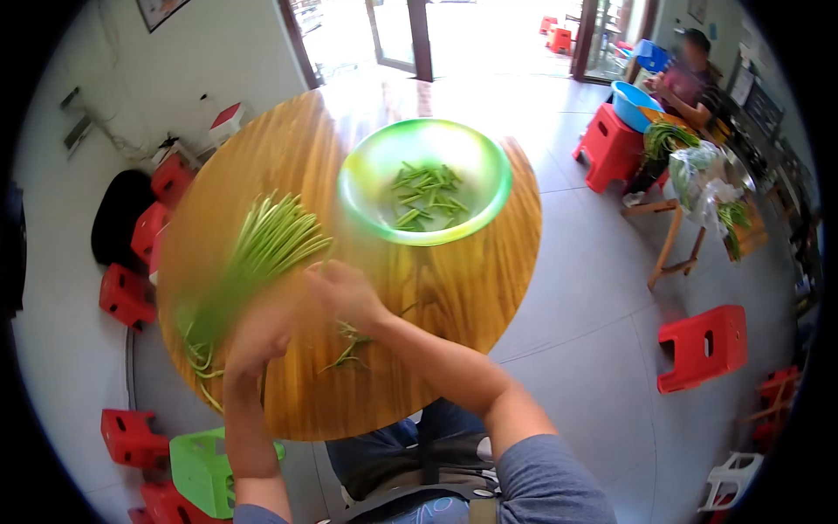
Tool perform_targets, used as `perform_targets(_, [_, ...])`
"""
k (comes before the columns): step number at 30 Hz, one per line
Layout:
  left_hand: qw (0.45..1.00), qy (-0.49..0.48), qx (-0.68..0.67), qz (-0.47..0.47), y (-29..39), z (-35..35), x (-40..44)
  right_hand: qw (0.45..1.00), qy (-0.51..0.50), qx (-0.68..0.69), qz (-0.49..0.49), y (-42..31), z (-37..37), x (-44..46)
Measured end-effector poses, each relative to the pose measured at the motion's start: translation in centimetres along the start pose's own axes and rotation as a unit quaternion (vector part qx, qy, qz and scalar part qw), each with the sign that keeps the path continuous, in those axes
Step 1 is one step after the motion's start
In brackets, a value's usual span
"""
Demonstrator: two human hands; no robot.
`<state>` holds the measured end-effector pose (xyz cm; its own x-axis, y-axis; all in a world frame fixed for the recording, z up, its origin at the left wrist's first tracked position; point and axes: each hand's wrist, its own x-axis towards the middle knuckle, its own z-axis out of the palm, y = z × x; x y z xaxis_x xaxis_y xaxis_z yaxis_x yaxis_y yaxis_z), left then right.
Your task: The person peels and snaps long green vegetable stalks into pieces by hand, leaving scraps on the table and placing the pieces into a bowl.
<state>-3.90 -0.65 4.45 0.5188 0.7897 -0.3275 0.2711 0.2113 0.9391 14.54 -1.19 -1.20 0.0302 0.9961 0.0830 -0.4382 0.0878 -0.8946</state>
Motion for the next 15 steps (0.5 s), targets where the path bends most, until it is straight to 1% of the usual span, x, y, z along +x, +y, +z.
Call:
perform_targets(1, [1.000,0.009,0.021,-0.008,0.0,-0.2,0.4,0.999,0.034,0.024,-0.002,0.1,-0.1,0.2])
perform_targets(2, [0.995,0.035,0.087,0.042,-1.0,-0.4,1.1,0.997,0.038,0.066,0.023,-0.1,-0.4,0.2])
perform_targets(3, [0.982,0.057,0.156,0.089,-1.6,-0.4,1.5,0.996,0.035,0.075,0.028,-0.4,-0.4,0.2])
perform_targets(6, [0.961,0.090,0.262,0.022,0.1,1.2,1.8,0.999,0.027,-0.029,0.004,0.3,-0.8,0.7])
perform_targets(8, [0.954,0.132,0.209,0.170,-2.8,2.0,4.2,0.991,0.020,-0.130,-0.004,1.0,-1.7,1.1])
perform_targets(9, [0.941,0.152,0.178,0.244,-3.2,2.6,4.9,0.990,0.013,-0.138,0.015,1.0,-1.7,1.0])
perform_targets(11, [0.977,0.135,0.062,0.152,-3.1,3.4,5.6,0.987,-0.001,-0.155,0.052,0.7,-1.6,1.0])
perform_targets(12, [0.987,0.125,0.003,0.105,-2.8,3.7,5.7,0.991,0.020,-0.123,0.042,0.4,-1.6,1.0])
perform_targets(14, [0.984,0.125,0.002,0.126,-3.4,3.9,5.9,0.996,0.063,-0.057,0.024,-0.2,-1.8,1.3])
perform_targets(15, [0.983,0.126,0.002,0.134,-3.7,3.9,5.9,0.996,0.051,-0.069,0.025,-0.3,-2.1,1.4])
